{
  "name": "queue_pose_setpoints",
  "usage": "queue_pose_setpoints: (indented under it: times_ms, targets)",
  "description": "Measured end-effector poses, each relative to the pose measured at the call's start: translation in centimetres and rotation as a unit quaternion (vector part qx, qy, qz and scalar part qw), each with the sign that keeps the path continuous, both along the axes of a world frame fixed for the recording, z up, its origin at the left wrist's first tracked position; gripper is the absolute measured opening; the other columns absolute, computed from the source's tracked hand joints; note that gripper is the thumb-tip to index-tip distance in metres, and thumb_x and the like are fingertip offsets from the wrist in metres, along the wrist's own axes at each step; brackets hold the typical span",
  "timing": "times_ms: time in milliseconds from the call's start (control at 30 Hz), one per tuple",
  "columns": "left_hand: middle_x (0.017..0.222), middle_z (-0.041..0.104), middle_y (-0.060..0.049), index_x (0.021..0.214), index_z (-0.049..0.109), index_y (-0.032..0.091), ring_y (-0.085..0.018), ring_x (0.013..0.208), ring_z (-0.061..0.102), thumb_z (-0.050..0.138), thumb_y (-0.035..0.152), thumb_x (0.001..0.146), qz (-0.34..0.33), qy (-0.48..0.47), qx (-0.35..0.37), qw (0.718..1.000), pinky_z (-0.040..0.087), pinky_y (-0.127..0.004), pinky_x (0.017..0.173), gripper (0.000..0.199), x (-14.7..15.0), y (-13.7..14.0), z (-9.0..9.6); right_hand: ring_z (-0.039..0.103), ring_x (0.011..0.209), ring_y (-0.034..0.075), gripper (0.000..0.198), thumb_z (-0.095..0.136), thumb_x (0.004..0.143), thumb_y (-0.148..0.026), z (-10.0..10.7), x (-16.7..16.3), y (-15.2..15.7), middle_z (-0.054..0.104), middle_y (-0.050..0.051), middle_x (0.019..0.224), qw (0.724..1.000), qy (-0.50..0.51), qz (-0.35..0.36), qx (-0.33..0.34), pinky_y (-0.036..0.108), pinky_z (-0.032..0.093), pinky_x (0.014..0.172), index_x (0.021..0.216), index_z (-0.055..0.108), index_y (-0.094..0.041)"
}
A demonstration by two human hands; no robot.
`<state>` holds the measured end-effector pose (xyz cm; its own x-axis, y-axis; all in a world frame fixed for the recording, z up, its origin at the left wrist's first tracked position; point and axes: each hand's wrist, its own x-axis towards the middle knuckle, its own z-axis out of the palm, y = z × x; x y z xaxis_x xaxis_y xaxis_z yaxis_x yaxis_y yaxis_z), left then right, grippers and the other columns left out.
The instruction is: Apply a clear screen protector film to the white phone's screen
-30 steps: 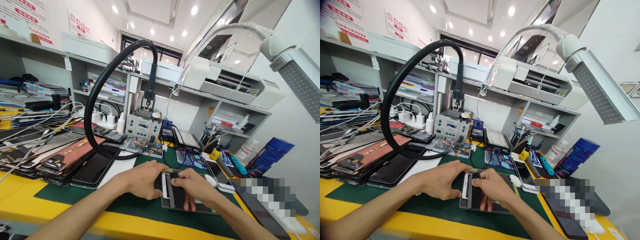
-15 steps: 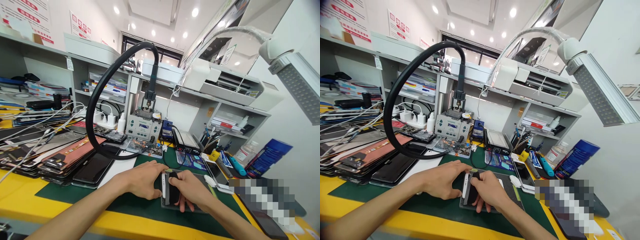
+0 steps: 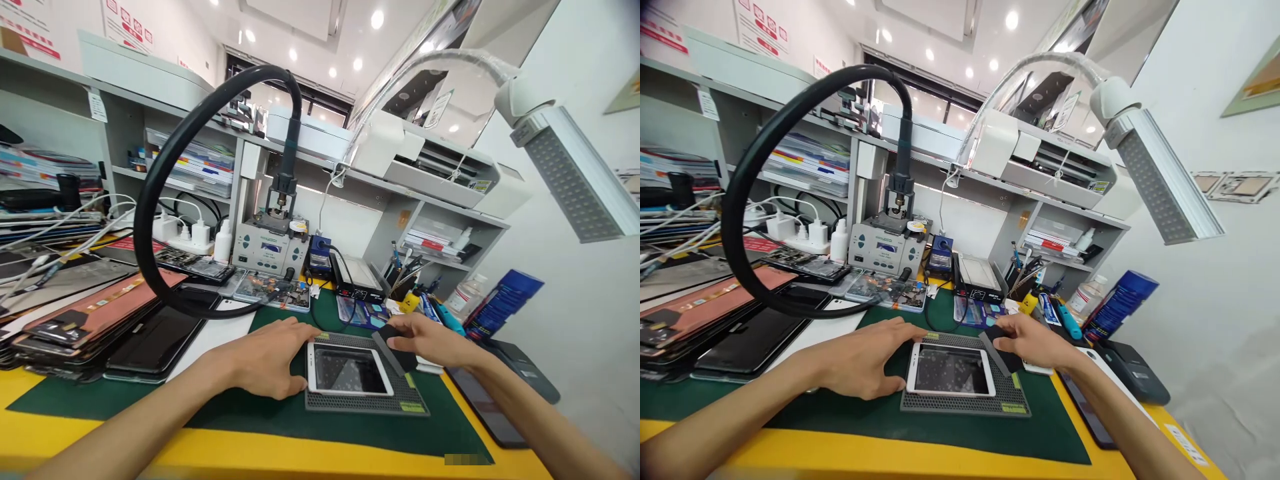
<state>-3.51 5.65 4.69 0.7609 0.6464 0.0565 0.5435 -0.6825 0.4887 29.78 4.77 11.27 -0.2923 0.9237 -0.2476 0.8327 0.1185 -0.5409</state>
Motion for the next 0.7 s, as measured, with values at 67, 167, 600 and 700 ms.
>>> queue_pose_setpoints:
  times_ms: [67,167,600,700]
  targets:
    - [0.142,0.057,-0.011,0.151,0.042,0.024,-0.036,0.132,0.052,0.068,0.044,0.079,0.005,0.003,-0.005,1.000,0.047,-0.045,0.107,0.079,0.0,0.0,-0.1,0.059,0.078,0.020,0.022,0.064,0.088,-0.040,0.0,0.7,0.2,0.065,0.003,0.085,0.999,-0.004,0.020,-0.037,0.031,0.046,0.071,0.088,0.064,-0.018]
    - [0.146,0.054,-0.011,0.151,0.043,0.025,-0.037,0.136,0.048,0.067,0.044,0.080,0.006,0.009,-0.017,1.000,0.046,-0.047,0.108,0.078,0.1,0.0,0.0,0.063,0.084,0.022,0.021,0.061,0.089,-0.034,-0.3,0.7,0.7,0.069,0.005,0.092,0.997,0.006,0.051,-0.058,0.032,0.048,0.075,0.099,0.066,-0.016]
    - [0.140,0.059,-0.010,0.148,0.047,0.019,-0.033,0.131,0.052,0.066,0.037,0.080,0.003,-0.001,0.000,1.000,0.045,-0.044,0.110,0.073,0.5,-0.2,0.4,0.066,0.097,0.024,0.038,0.064,0.084,-0.022,-1.8,-1.4,2.2,0.073,0.007,0.112,0.994,0.006,0.109,-0.026,0.028,0.048,0.076,0.122,0.072,-0.020]
    - [0.138,0.059,-0.009,0.148,0.047,0.021,-0.033,0.129,0.053,0.066,0.039,0.080,0.007,0.000,-0.007,1.000,0.047,-0.043,0.107,0.073,0.4,-0.1,0.3,0.064,0.091,0.022,0.035,0.063,0.086,-0.023,-1.9,-1.3,2.1,0.074,0.006,0.109,0.993,0.005,0.118,-0.025,0.026,0.047,0.072,0.119,0.074,-0.021]
